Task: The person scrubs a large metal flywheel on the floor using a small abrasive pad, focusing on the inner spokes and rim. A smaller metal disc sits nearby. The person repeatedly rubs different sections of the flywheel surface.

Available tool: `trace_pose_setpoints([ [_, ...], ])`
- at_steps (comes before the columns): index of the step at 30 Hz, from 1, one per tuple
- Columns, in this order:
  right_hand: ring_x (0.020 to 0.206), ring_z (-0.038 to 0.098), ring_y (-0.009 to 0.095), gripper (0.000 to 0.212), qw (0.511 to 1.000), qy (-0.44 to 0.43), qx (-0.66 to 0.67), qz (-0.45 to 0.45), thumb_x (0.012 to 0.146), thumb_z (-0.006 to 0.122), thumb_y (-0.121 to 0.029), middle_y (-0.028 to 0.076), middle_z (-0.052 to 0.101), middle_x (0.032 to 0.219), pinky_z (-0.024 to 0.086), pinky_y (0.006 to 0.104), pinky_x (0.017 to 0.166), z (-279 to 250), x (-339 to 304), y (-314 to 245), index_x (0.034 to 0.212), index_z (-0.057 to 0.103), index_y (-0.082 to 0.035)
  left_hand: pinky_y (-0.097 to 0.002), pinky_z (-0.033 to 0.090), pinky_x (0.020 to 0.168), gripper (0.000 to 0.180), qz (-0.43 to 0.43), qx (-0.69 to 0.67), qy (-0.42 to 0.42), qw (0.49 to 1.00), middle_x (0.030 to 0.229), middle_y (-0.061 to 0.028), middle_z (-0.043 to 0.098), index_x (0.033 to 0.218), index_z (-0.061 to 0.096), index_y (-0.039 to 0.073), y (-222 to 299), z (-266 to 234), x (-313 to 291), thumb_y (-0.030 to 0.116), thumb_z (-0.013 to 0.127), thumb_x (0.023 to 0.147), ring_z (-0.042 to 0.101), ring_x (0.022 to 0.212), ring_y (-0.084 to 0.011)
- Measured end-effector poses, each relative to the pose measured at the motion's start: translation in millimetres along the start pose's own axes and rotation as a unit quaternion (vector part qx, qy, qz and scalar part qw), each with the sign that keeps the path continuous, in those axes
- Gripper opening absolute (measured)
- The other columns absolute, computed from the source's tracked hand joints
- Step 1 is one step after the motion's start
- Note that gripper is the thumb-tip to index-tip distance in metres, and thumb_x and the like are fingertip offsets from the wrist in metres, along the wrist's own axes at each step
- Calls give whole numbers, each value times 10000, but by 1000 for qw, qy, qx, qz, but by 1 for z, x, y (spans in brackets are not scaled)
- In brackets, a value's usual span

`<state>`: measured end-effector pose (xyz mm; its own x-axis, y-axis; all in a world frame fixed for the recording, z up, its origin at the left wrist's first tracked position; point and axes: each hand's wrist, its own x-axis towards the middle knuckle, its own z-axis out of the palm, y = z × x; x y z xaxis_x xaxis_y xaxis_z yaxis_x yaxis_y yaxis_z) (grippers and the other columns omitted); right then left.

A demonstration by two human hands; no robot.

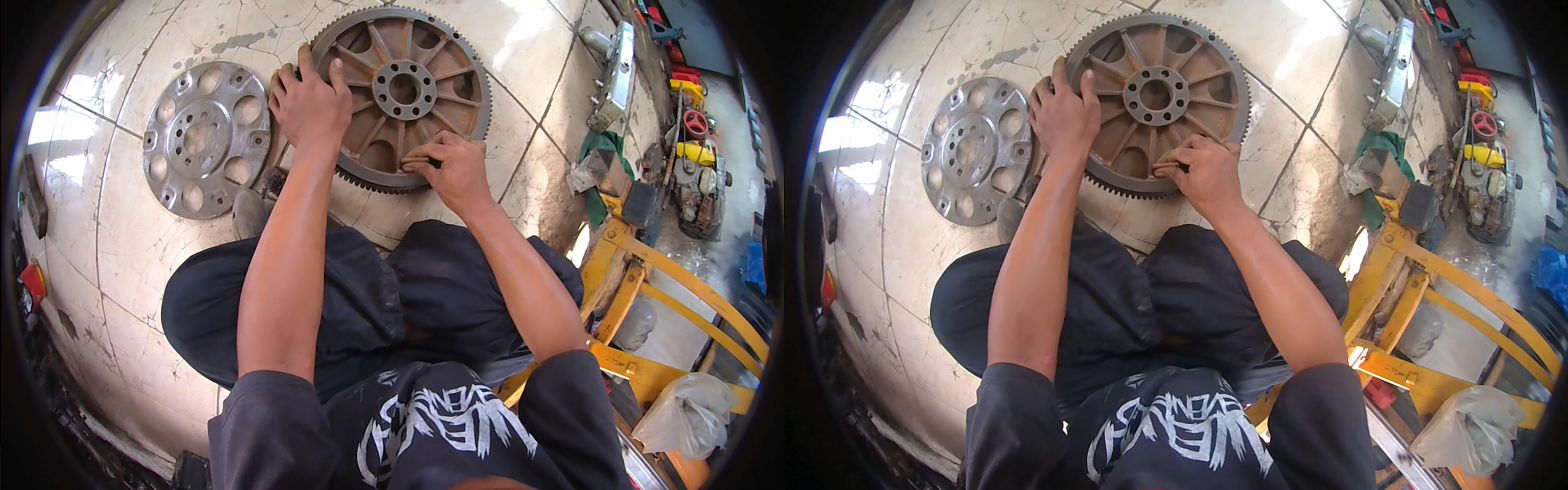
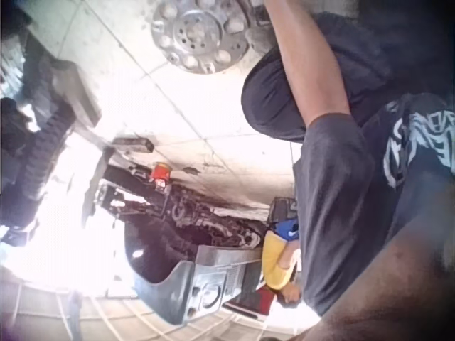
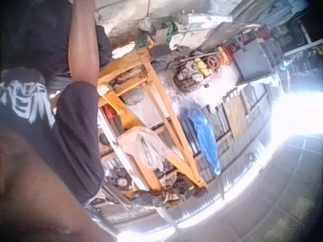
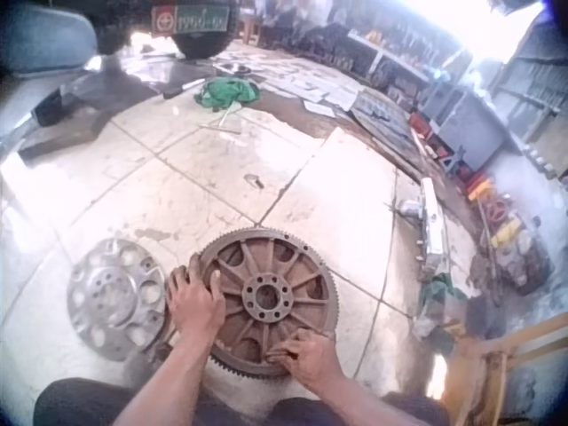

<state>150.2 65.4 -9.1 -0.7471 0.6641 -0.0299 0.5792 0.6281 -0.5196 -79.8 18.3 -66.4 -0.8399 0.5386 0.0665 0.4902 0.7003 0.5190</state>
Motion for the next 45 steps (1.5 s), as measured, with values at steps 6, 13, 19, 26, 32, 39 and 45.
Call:
trace_pose_setpoints([
  [6,784,713,156,224,979,74,160,102,920,848,-240,102,779,930,551,322,734,-23,29,-7,1065,820,-71,-565,335,1217,685,8,-5,10,1000,1537,-247,518,1602,465,163,3,4,0,583,490,1062,437,1466,-432],
  [13,725,752,250,249,980,0,142,142,888,855,-246,130,776,830,566,373,699,-6,36,-26,1030,797,-51,-569,327,1222,641,4,-14,12,1000,1492,-256,547,1569,491,122,4,1,-3,515,513,1062,435,1467,-437],
  [19,630,720,245,217,994,64,33,84,833,889,-188,147,749,749,535,372,622,12,37,-34,889,762,-21,-561,350,1208,682,13,5,28,1000,1509,-252,536,1584,484,145,0,4,0,578,504,1057,461,1446,-430],
  [26,719,721,385,200,991,-16,46,123,779,884,-93,212,728,771,556,458,704,6,40,-49,801,715,13,-565,353,1205,688,22,-2,37,999,1479,-254,553,1589,480,143,2,6,-3,574,516,1053,469,1435,-432],
  [32,758,720,412,186,996,-25,10,90,771,872,-89,220,724,772,554,461,730,1,32,-50,822,732,22,-565,316,1226,657,8,-20,24,999,1470,-254,546,1584,474,122,2,6,-3,513,520,1059,431,1471,-442],
  [39,713,725,385,223,996,-55,-41,62,782,883,-149,212,718,736,565,440,705,17,33,-44,811,725,6,-570,342,1213,660,14,-10,52,999,1466,-253,565,1569,500,137,2,10,-5,545,532,1051,469,1436,-433],
  [45,740,713,407,202,999,-17,-44,8,767,869,-117,219,710,754,561,456,717,15,37,-45,796,708,0,-576,347,1210,673,10,-10,37,999,1484,-252,552,1584,484,147,-3,8,-1,552,530,1049,457,1450,-439],
])
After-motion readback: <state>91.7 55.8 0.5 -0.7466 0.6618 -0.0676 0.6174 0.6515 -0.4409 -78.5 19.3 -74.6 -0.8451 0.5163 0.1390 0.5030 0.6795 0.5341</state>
